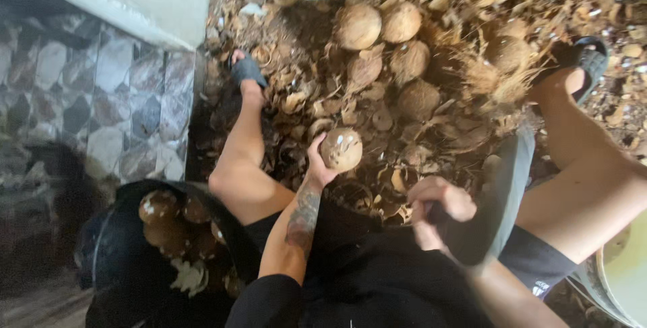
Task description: The person sits on the ground and uses a large knife to peel the husks off coconuts. They hold the coconut in one hand and strike it with the knife to remove the outer layer, placing the peeled coconuts into a black container. The person then picks up another coconut and pours its water into a white bucket.
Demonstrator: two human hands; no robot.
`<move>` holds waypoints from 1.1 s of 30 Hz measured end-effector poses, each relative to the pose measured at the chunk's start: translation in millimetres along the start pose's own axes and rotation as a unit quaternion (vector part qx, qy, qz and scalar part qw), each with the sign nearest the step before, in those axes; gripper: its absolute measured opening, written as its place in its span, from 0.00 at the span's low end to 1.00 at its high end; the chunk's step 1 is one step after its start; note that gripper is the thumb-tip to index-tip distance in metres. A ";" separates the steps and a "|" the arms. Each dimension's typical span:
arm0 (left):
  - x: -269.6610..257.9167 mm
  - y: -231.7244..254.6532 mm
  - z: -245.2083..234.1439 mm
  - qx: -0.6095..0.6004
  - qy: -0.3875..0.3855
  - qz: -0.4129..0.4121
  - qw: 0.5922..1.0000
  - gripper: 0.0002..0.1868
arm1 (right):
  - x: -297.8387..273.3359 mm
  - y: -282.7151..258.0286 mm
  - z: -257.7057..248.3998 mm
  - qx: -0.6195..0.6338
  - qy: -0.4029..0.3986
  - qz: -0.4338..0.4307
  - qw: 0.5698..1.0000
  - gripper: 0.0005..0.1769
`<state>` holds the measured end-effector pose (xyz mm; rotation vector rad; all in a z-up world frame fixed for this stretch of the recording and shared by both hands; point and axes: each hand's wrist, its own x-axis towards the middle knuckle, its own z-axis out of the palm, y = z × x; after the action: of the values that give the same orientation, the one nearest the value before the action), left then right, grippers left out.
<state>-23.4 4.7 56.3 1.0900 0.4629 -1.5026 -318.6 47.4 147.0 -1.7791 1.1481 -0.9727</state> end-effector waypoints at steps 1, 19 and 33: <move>12.1 0.5 -6.7 -0.010 -0.016 -0.010 1.000 0.26 | -2.9 4.8 2.6 0.021 -0.009 -0.051 0.998 0.14; 39.6 19.4 -37.0 -0.003 -0.128 -0.069 0.989 0.35 | 52.2 -114.8 -19.3 0.139 -0.015 -0.087 0.986 0.09; -106.7 42.0 65.4 -0.156 -0.217 -0.132 0.955 0.22 | 1.9 -64.4 -2.1 0.036 -0.150 0.159 0.975 0.11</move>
<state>-19.2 1.5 188.2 0.4421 0.5280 -1.7733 -298.5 63.1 206.2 -1.5584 1.1427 -0.5290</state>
